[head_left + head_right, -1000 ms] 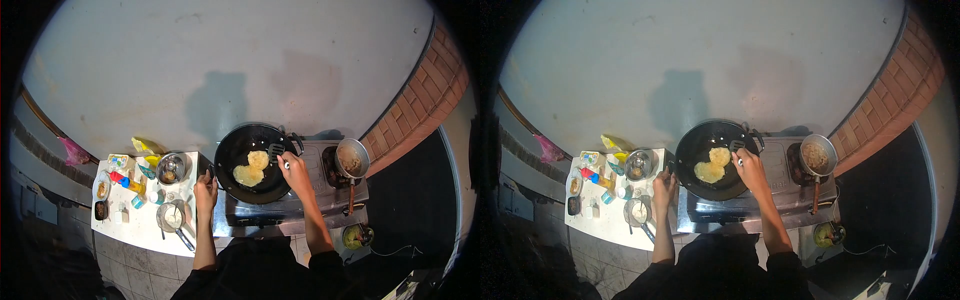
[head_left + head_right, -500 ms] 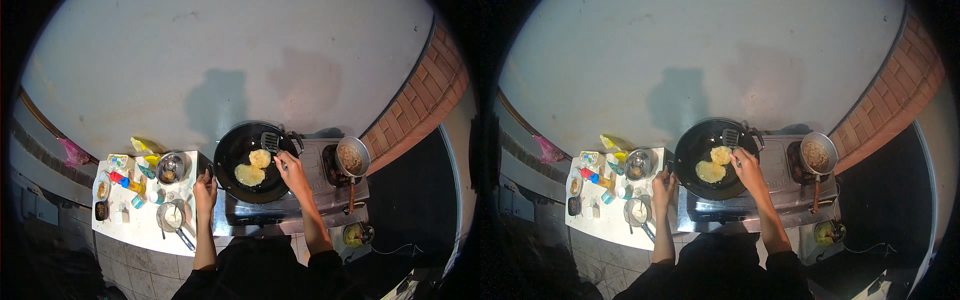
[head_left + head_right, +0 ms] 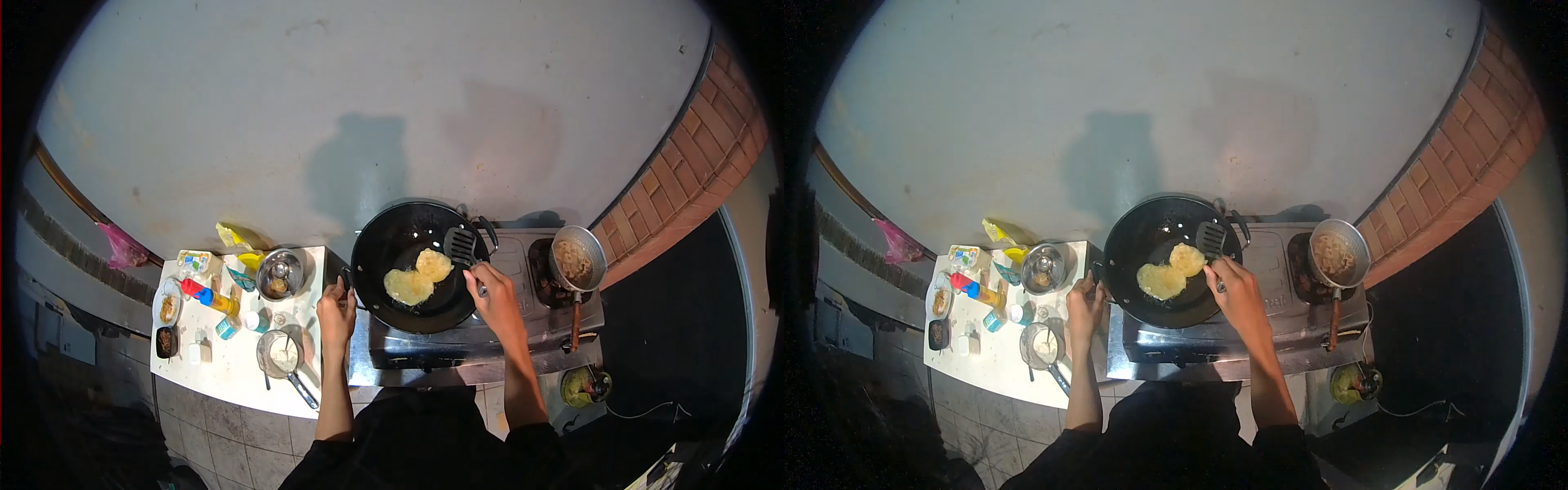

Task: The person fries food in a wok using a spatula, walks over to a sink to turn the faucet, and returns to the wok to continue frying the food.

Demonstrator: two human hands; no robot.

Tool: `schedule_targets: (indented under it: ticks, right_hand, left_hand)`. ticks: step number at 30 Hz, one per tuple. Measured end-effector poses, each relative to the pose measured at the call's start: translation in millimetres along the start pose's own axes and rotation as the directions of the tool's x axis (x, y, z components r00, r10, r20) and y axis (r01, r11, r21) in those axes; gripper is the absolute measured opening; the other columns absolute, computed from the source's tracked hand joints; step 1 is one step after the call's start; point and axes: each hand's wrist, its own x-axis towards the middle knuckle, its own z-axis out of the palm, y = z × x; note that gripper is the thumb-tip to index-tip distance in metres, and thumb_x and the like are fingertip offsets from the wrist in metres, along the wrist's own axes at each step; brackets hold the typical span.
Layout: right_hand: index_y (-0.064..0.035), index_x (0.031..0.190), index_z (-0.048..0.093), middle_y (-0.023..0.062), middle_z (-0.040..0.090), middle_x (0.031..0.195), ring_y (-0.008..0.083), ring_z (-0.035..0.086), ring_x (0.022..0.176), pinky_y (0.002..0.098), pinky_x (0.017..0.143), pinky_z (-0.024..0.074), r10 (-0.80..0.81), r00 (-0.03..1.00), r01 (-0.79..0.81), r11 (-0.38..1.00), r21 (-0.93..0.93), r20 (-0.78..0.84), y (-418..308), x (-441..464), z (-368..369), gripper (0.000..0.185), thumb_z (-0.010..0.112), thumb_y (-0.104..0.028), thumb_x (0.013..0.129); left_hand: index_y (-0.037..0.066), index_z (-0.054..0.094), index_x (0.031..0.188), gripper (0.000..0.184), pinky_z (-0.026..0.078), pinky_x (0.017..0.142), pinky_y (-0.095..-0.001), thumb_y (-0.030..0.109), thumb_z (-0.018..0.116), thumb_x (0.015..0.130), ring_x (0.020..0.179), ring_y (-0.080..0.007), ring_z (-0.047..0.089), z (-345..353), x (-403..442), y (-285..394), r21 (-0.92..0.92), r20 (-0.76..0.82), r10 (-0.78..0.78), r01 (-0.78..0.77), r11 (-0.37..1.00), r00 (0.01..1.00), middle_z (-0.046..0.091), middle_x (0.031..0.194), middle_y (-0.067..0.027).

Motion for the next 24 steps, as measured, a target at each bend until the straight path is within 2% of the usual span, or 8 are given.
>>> schedule_targets:
  ticks: [1, 3, 6, 9, 13, 18, 20, 24]
  right_hand:
    - [0.0032, 0.080, 0.051, 0.0180, 0.054, 0.076, 0.0400, 0.054, 0.068, 0.0419, 0.058, 0.0429, 0.000, 1.000, 0.000, 1.000, 0.002, 0.001, -1, -1, -2, 0.018, 0.065, -0.007, 0.086]
    - [0.0047, 0.081, 0.054, 0.0156, 0.056, 0.074, 0.0338, 0.051, 0.060, 0.0341, 0.057, 0.0430, -0.002, 0.999, 0.004, 0.999, -0.049, 0.042, -2, -3, -4, 0.015, 0.065, -0.003, 0.087]
    - [0.0027, 0.080, 0.054, 0.0170, 0.054, 0.073, 0.0374, 0.054, 0.062, 0.0405, 0.057, 0.0427, 0.021, 0.998, -0.021, 1.000, -0.003, 0.060, -4, -9, 1, 0.015, 0.065, -0.005, 0.086]
    - [0.0024, 0.080, 0.055, 0.0165, 0.055, 0.073, 0.0345, 0.055, 0.060, 0.0386, 0.055, 0.0424, 0.091, 0.994, -0.097, 0.988, 0.117, 0.063, -19, -15, 10, 0.014, 0.065, -0.005, 0.086]
    - [0.0031, 0.078, 0.055, 0.0165, 0.057, 0.070, 0.0312, 0.057, 0.058, 0.0353, 0.053, 0.0418, 0.076, 0.996, -0.086, 0.976, 0.202, 0.055, -13, -19, 28, 0.015, 0.066, -0.004, 0.086]
    - [0.0044, 0.078, 0.055, 0.0165, 0.058, 0.068, 0.0302, 0.058, 0.058, 0.0341, 0.054, 0.0421, 0.109, 0.993, -0.118, 0.969, 0.215, 0.053, -2, -24, 33, 0.016, 0.066, -0.004, 0.086]
    - [0.0047, 0.077, 0.057, 0.0112, 0.059, 0.066, 0.0157, 0.054, 0.054, 0.0283, 0.054, 0.0419, 0.148, 0.986, -0.161, 0.966, 0.201, 0.075, -2, -24, 29, 0.018, 0.064, -0.007, 0.090]
    - [0.0041, 0.075, 0.058, 0.0106, 0.061, 0.065, 0.0144, 0.055, 0.054, 0.0283, 0.052, 0.0416, 0.135, 0.990, -0.140, 0.973, 0.186, 0.039, 0, -23, 30, 0.020, 0.063, -0.008, 0.091]
  left_hand:
    - [-0.010, 0.061, 0.113, 0.031, 0.054, 0.065, -0.0339, 0.004, 0.061, 0.086, 0.074, -0.0300, 0.069, 0, 0, -1, 0.002, -0.001, -0.001, 0.001, 1.000, 1.000, 0.064, 0.093, -0.0216]
    - [-0.009, 0.061, 0.114, 0.031, 0.053, 0.066, -0.0346, 0.004, 0.062, 0.086, 0.075, -0.0300, 0.069, 1, 0, -2, -0.064, 0.016, -0.033, 0.034, 0.997, 0.999, 0.064, 0.093, -0.0218]
    - [-0.009, 0.061, 0.114, 0.032, 0.053, 0.066, -0.0350, 0.004, 0.062, 0.085, 0.075, -0.0300, 0.069, 1, 0, -2, -0.016, -0.012, 0.019, -0.019, 1.000, 1.000, 0.064, 0.092, -0.0217]
    - [-0.009, 0.060, 0.115, 0.033, 0.053, 0.065, -0.0350, 0.004, 0.061, 0.085, 0.073, -0.0300, 0.068, 0, 1, 0, -0.021, 0.006, -0.008, 0.008, 1.000, 1.000, 0.064, 0.091, -0.0213]
    - [-0.009, 0.061, 0.115, 0.032, 0.052, 0.064, -0.0347, 0.004, 0.061, 0.085, 0.072, -0.0297, 0.067, 1, 1, -3, -0.013, 0.004, 0.018, -0.018, 1.000, 1.000, 0.064, 0.089, -0.0210]
    - [-0.009, 0.061, 0.115, 0.032, 0.052, 0.064, -0.0341, 0.003, 0.061, 0.085, 0.072, -0.0295, 0.067, 1, 1, -4, -0.027, -0.006, 0.017, -0.017, 0.999, 1.000, 0.064, 0.089, -0.0207]
    - [-0.009, 0.061, 0.115, 0.032, 0.052, 0.064, -0.0340, 0.003, 0.061, 0.085, 0.071, -0.0291, 0.067, 0, 1, -2, -0.031, -0.001, 0.004, -0.004, 1.000, 1.000, 0.064, 0.088, -0.0205]
    - [-0.009, 0.060, 0.116, 0.033, 0.052, 0.063, -0.0332, 0.003, 0.061, 0.086, 0.070, -0.0273, 0.066, -1, 1, 2, -0.046, -0.007, -0.004, 0.004, 0.999, 1.000, 0.064, 0.088, -0.0195]
